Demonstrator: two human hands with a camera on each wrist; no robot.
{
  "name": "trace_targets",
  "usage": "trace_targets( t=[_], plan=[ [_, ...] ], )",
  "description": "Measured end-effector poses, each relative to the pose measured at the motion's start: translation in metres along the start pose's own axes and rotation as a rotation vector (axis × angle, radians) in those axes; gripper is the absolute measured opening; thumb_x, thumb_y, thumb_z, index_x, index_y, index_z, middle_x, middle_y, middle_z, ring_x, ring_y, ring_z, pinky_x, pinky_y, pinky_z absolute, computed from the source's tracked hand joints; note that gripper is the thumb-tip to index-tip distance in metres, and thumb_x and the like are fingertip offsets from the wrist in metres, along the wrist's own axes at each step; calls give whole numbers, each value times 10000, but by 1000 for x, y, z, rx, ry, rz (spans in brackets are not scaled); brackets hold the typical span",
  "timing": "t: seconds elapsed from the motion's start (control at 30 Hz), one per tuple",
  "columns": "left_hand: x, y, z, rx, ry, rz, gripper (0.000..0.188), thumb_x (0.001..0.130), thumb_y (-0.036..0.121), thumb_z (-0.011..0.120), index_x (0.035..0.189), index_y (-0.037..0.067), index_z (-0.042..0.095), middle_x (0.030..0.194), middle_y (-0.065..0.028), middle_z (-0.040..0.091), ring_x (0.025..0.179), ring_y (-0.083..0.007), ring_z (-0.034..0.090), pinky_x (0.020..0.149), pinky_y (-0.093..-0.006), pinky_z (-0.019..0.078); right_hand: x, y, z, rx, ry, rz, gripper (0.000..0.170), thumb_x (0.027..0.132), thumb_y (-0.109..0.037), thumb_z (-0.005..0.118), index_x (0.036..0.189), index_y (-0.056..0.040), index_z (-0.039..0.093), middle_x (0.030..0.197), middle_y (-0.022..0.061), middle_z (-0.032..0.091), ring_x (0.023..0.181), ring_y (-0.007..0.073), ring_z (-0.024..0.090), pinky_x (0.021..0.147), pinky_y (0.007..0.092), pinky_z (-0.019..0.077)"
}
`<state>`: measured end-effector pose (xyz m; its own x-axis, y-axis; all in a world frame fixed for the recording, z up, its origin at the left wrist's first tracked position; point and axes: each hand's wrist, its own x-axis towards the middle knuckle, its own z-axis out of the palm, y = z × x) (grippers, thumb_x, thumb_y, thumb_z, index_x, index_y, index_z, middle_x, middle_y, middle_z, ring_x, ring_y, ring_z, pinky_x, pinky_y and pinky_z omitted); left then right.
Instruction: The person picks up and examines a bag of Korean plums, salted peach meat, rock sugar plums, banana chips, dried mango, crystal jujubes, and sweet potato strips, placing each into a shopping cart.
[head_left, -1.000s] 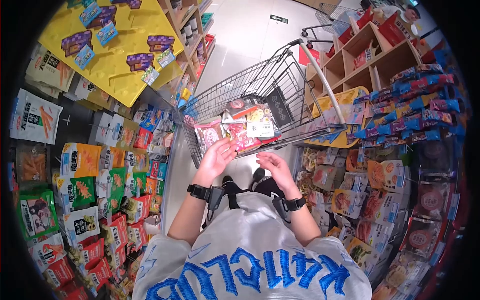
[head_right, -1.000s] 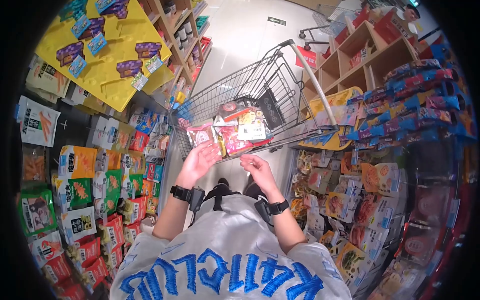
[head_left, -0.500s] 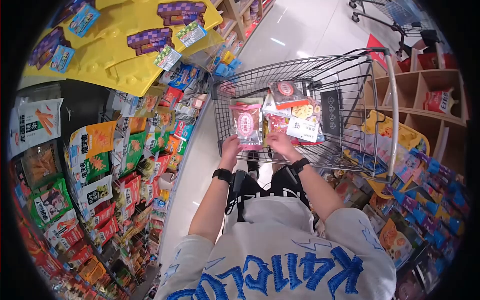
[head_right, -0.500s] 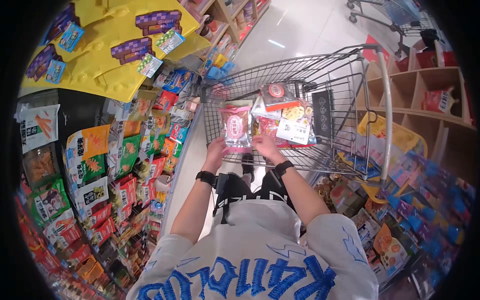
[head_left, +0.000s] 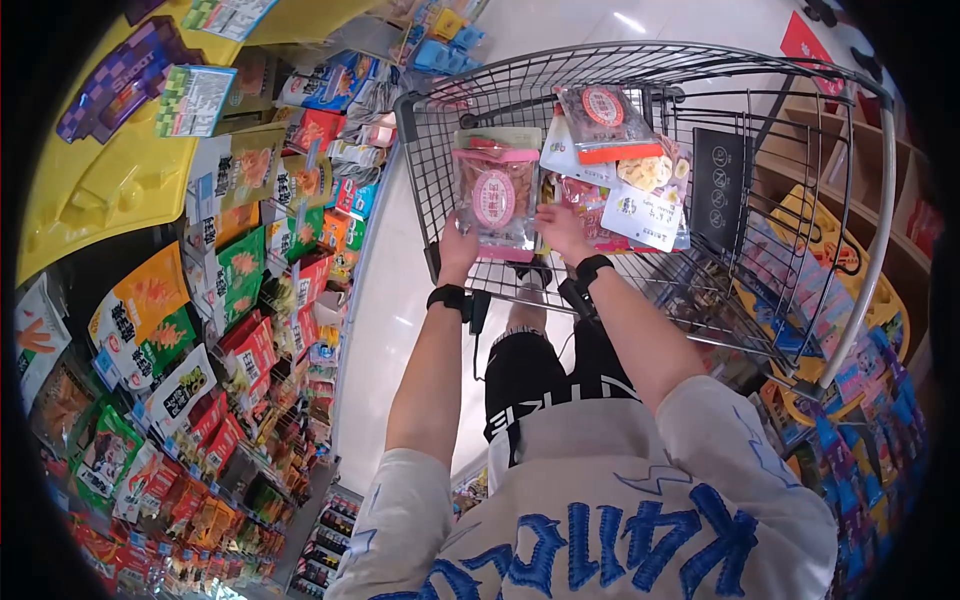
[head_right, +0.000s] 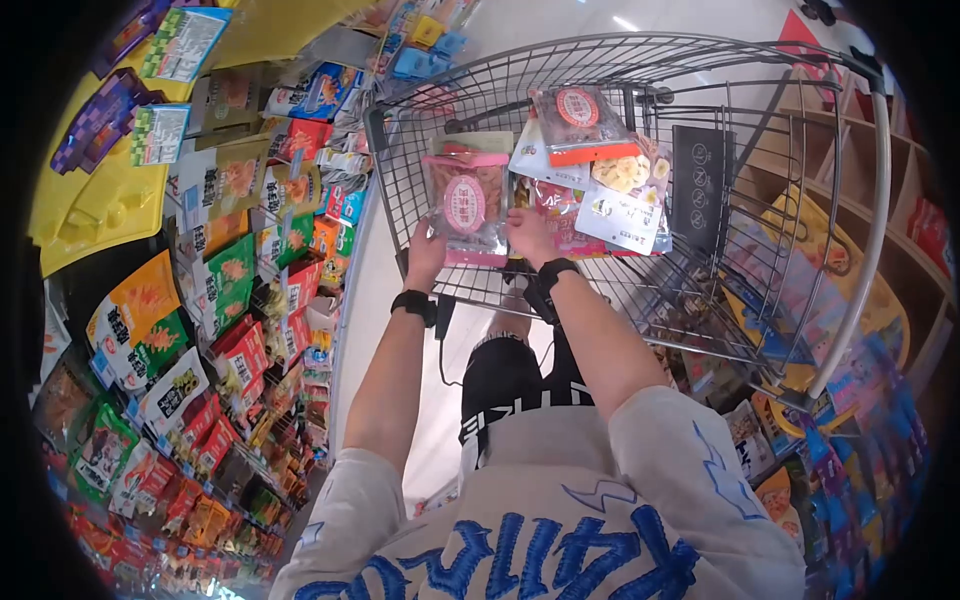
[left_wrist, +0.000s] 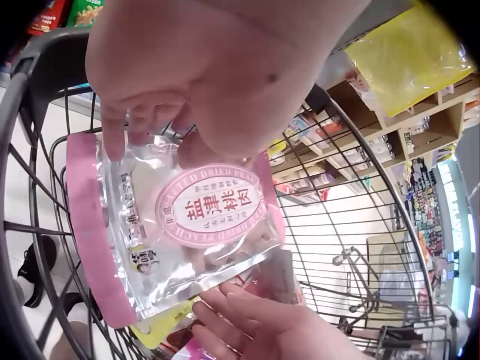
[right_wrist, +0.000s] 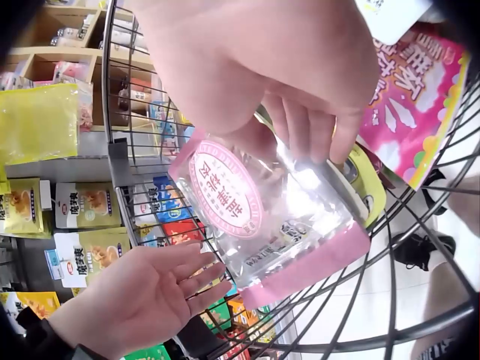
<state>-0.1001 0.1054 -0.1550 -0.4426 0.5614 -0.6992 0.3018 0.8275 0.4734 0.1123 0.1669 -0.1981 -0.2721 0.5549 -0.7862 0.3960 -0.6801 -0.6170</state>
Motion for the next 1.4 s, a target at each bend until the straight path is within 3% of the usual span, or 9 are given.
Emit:
trace_targets(
  t=[0.17, 0.47, 0.53, 0.57, 0.8, 1.0, 1.1, 1.2, 1.4],
  plan=[
    [34, -58, 24, -205, -143, -39, 655, 914, 120, 559, 1485, -4, 263, 1301, -162, 535, 1012, -229, 608, 768, -338, 545, -11, -6, 16, 39, 51, -42, 486, 821, -141, 707, 1247, 47, 570, 1004, 125, 685, 870, 180, 648, 776, 294, 517],
    [-27, 5, -14, -395, -245, -79, 575, 908, 125, 563, 1429, -15, 364, 1356, -210, 518, 1145, -273, 564, 866, -358, 508, -40, -41, 29, -16, -125, -218, 214, 881, -62, 598, 1064, 15, 678, 753, 39, 646, 693, 97, 576, 650, 280, 476],
    [-41, 20, -32, -400, -237, -9, 587, 909, 162, 575, 1438, 32, 353, 1323, -141, 544, 1088, -224, 585, 834, -358, 511, -64, -54, 35, 83, -70, -302, 173, 876, -52, 586, 1001, 10, 688, 751, 48, 643, 685, 89, 551, 639, 288, 468],
    [-52, 30, -43, -411, -235, 13, 574, 923, 178, 582, 1435, 39, 363, 1345, -141, 531, 1113, -230, 579, 857, -353, 502, -75, -59, 34, -13, -19, -413, 277, 848, -36, 530, 1061, -61, 707, 801, 186, 679, 663, 188, 624, 659, 319, 494],
    [-122, 71, -108, -300, -168, 447, 650, 892, 146, 651, 1452, 58, 334, 1385, -183, 479, 1163, -252, 542, 915, -377, 490, -172, -89, 24, -114, 93, -567, 317, 826, 21, 500, 1085, -9, 680, 896, 201, 639, 804, 314, 655, 732, 392, 507],
    [-178, 91, -145, -91, -168, 890, 872, 716, 121, 832, 1447, 28, 366, 1463, -178, 432, 1251, -253, 508, 988, -349, 445, -288, -100, 7, -386, 270, -811, 332, 828, 50, 519, 1113, -13, 678, 925, 138, 572, 925, 284, 601, 813, 349, 488],
    [-207, 102, -148, 2, -459, 977, 558, 709, 192, 859, 1178, -11, 637, 1027, -90, 690, 957, -153, 631, 885, -295, 486, -350, -93, 4, -386, 415, -811, 352, 794, 53, 537, 1100, -32, 689, 915, 132, 560, 904, 296, 590, 799, 364, 480],
    [-249, 120, -140, 179, -546, 1026, 493, 741, 217, 843, 1129, -15, 648, 868, -43, 678, 805, -118, 605, 786, -284, 498, -415, -84, 3, -405, 597, -777, 350, 789, 49, 551, 1088, -57, 700, 908, 116, 556, 878, 293, 588, 778, 365, 481],
    [-327, 152, -101, 134, -965, 981, 296, 815, 140, 779, 1027, -22, 648, 892, -32, 676, 828, -92, 596, 746, -271, 492, -517, -44, -15, -400, 1064, -724, 244, 807, -24, 636, 1030, -77, 718, 920, 82, 584, 942, 286, 585, 842, 397, 467]
  ],
)
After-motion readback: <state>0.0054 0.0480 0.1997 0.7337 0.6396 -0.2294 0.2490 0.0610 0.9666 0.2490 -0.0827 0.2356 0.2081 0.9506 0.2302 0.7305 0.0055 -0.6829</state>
